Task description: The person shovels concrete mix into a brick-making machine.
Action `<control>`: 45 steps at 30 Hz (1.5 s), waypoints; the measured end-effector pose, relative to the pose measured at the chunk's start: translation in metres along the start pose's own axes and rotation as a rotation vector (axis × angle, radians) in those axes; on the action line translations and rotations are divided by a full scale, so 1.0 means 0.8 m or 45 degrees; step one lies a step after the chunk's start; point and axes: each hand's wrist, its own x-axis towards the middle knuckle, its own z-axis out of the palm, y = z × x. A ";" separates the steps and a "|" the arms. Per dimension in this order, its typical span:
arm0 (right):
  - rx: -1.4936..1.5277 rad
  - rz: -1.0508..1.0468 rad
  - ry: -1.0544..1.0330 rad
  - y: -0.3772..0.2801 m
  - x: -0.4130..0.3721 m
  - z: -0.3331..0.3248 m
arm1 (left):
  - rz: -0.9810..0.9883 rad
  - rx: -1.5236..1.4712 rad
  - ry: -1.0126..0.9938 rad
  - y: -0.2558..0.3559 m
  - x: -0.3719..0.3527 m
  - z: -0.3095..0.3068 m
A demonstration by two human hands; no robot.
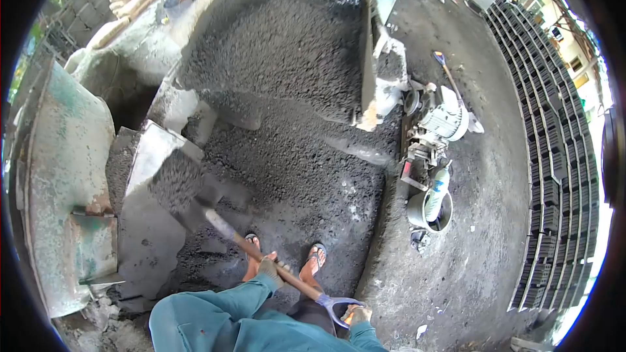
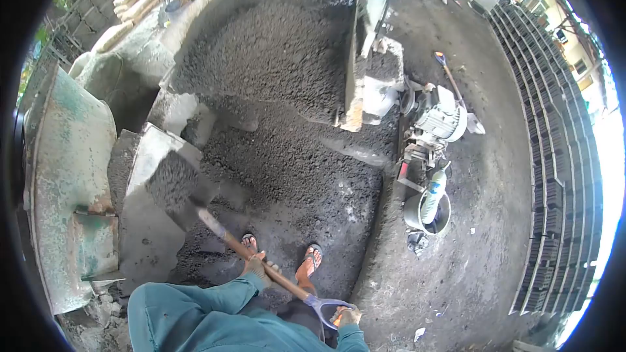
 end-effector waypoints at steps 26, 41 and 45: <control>-1.231 -1.524 -0.637 -0.256 -0.184 0.179 | 0.303 -0.766 -0.189 -0.003 0.015 -0.123; -1.965 -1.849 -1.443 -0.037 -0.462 0.394 | 0.270 -1.322 0.081 0.123 -0.059 -0.402; -2.062 -2.047 -1.625 -0.003 -0.484 0.428 | 0.278 -1.288 0.088 0.138 -0.073 -0.448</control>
